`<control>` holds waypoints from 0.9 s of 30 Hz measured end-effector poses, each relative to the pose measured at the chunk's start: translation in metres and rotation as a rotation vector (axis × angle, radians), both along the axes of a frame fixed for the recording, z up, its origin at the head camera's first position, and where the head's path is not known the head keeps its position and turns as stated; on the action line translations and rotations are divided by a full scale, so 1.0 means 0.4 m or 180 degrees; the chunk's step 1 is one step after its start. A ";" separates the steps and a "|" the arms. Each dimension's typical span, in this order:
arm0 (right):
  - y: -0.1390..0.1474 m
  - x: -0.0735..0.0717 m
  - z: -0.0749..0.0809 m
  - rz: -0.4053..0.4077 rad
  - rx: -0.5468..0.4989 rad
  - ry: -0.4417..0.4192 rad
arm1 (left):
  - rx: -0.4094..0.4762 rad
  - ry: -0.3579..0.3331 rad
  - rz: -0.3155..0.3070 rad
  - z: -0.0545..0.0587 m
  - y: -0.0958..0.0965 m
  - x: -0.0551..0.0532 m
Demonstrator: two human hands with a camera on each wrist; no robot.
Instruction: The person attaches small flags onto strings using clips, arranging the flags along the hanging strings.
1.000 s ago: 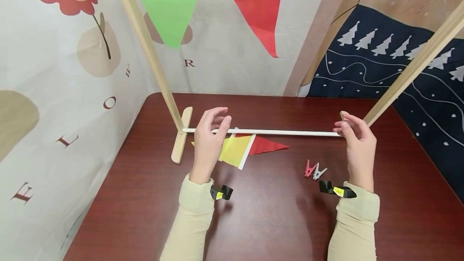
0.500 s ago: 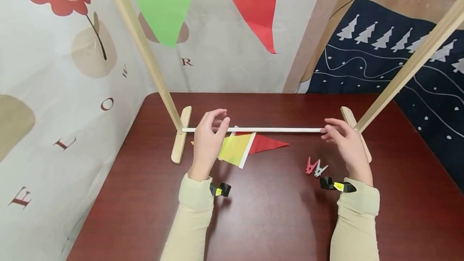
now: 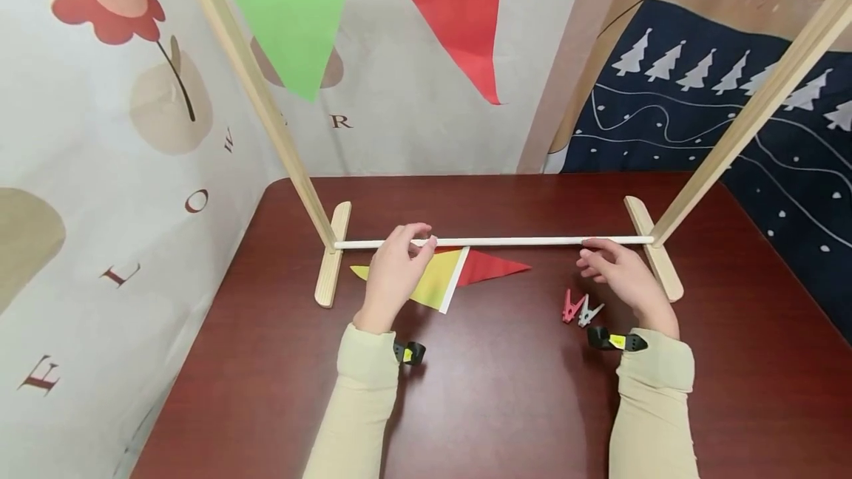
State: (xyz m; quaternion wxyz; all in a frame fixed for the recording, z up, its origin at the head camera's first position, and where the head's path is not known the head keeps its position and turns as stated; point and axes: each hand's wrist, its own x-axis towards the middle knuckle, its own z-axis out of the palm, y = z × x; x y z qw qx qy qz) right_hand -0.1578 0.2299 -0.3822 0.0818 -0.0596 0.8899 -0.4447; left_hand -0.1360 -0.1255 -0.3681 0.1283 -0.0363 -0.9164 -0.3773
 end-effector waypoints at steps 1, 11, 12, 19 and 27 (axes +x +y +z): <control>0.002 0.001 -0.002 0.0013 0.0035 -0.0053 | -0.0054 -0.0048 -0.0012 -0.006 0.001 0.000; 0.011 0.004 -0.031 0.0183 0.0464 -0.0407 | -0.0537 -0.0480 0.0009 -0.029 -0.002 0.004; 0.011 0.004 -0.031 0.0199 0.0481 -0.0439 | -0.0576 -0.0580 -0.0020 -0.030 -0.003 0.005; 0.008 0.009 -0.031 0.0227 0.0401 -0.0651 | -0.1140 -0.1286 -0.0459 -0.047 0.000 0.004; -0.002 0.004 -0.036 0.0194 0.0369 -0.0695 | -0.1136 -0.1218 -0.0383 -0.046 0.013 0.004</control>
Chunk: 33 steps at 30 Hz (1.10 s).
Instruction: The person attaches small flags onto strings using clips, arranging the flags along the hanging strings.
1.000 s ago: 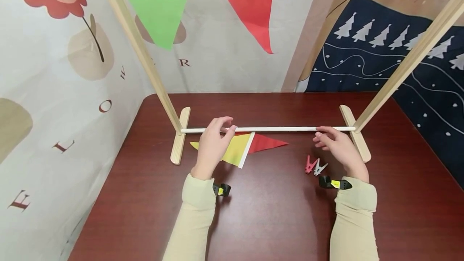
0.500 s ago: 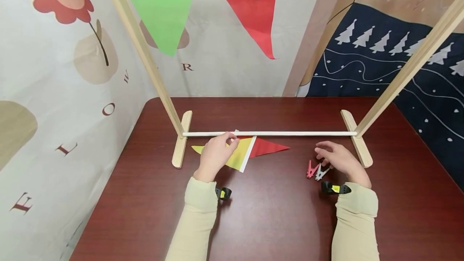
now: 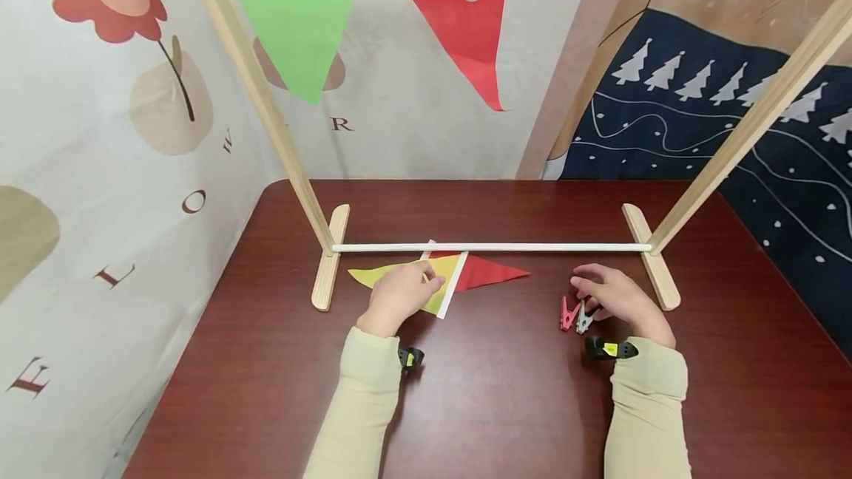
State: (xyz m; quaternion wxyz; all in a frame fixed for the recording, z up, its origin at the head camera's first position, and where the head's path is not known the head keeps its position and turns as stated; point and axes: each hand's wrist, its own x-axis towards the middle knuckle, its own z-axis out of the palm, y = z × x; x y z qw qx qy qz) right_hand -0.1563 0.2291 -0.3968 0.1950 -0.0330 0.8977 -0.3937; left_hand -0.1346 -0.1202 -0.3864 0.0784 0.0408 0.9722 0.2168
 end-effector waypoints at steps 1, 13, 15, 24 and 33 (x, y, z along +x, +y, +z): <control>-0.001 -0.001 -0.001 -0.0014 -0.0003 -0.0013 | -0.0018 0.0023 -0.0001 0.000 0.001 0.000; 0.000 0.005 -0.001 -0.0072 0.0167 -0.0196 | -0.0021 0.0116 -0.0198 -0.039 0.040 0.002; -0.001 0.006 -0.002 -0.0089 0.0168 -0.0254 | -0.0056 0.0070 -0.0128 -0.041 0.041 0.004; -0.023 0.006 0.005 -0.0072 0.0343 -0.0304 | -0.0166 -0.0074 -0.0046 -0.034 0.028 0.006; -0.059 0.003 0.013 0.0178 0.0436 -0.0032 | -0.0265 -0.0197 -0.0121 -0.030 0.035 0.010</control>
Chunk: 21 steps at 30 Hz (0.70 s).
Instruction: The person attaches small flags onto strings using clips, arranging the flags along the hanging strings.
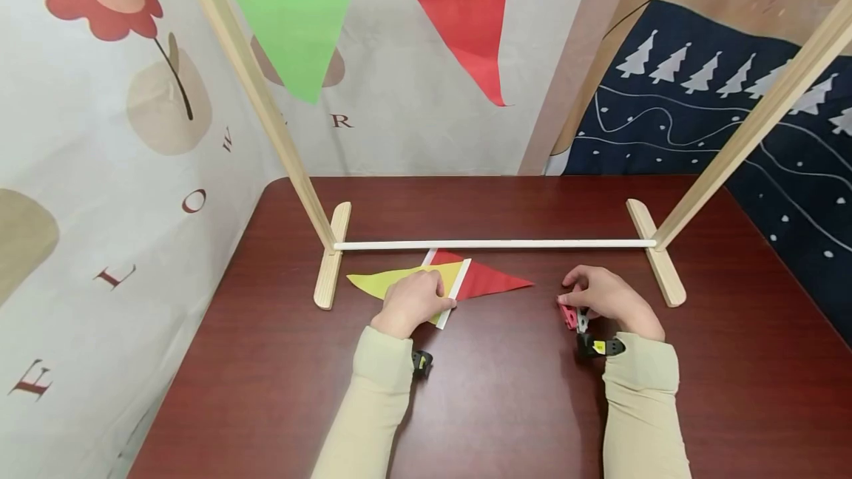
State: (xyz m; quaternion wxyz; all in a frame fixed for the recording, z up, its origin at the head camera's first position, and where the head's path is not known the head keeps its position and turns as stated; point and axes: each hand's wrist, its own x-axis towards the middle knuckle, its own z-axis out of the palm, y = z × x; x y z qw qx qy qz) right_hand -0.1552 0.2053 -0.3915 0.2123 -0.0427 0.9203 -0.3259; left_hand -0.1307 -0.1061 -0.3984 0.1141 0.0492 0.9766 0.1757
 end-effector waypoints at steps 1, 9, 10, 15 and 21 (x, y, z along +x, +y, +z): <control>-0.005 -0.002 0.000 0.0019 0.0009 0.0023 | -0.0008 -0.0013 -0.0007 0.001 0.001 0.000; -0.022 -0.011 -0.007 -0.0031 0.0135 0.0095 | -0.0044 -0.0107 -0.0026 0.003 0.008 0.001; -0.024 -0.011 -0.008 -0.0055 0.0134 0.0103 | -0.0050 -0.0095 -0.0023 0.001 0.008 0.002; -0.031 -0.015 -0.013 -0.0142 0.0201 0.0152 | -0.0082 -0.0034 -0.0004 -0.003 0.007 0.004; -0.034 -0.023 -0.017 -0.0080 0.0404 0.0251 | -0.0136 -0.0099 0.0004 -0.004 0.006 0.004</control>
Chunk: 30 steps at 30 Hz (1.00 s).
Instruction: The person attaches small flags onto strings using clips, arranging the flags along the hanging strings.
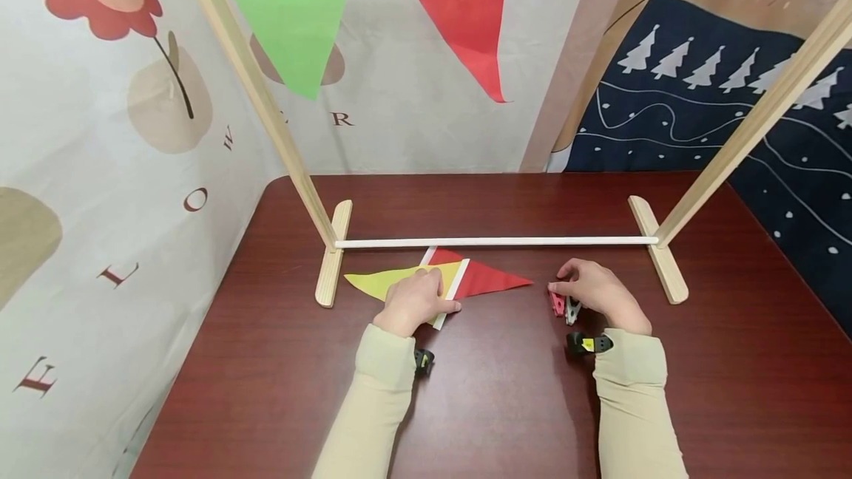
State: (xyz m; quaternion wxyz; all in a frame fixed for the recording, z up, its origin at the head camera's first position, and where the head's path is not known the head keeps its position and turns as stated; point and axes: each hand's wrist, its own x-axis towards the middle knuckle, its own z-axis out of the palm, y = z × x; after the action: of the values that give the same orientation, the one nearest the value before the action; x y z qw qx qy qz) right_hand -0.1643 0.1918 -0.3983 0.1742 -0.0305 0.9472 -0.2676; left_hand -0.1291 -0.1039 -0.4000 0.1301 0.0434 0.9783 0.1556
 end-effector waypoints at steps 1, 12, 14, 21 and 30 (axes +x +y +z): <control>-0.001 -0.001 0.000 0.0012 0.0028 0.0014 | 0.0001 -0.0009 0.0002 0.000 0.000 0.000; -0.010 -0.004 -0.002 0.0029 0.0087 0.0069 | -0.0041 -0.0051 -0.0001 0.004 -0.002 0.000; -0.012 -0.005 -0.002 0.0024 0.0080 0.0086 | -0.0044 -0.0058 0.0001 0.004 -0.003 -0.002; -0.013 -0.007 -0.003 0.0031 0.0067 0.0168 | 0.0023 0.0005 -0.0058 0.011 -0.006 -0.003; -0.025 -0.006 0.000 0.0071 0.0090 0.0194 | -0.0034 -0.0036 -0.0207 0.023 -0.004 0.003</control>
State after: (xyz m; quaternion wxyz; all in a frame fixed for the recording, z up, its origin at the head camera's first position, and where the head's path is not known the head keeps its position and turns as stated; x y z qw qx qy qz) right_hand -0.1666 0.1819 -0.3984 0.1486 -0.0467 0.9553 -0.2512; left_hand -0.1281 -0.1054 -0.3906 0.1409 0.0736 0.9764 0.1463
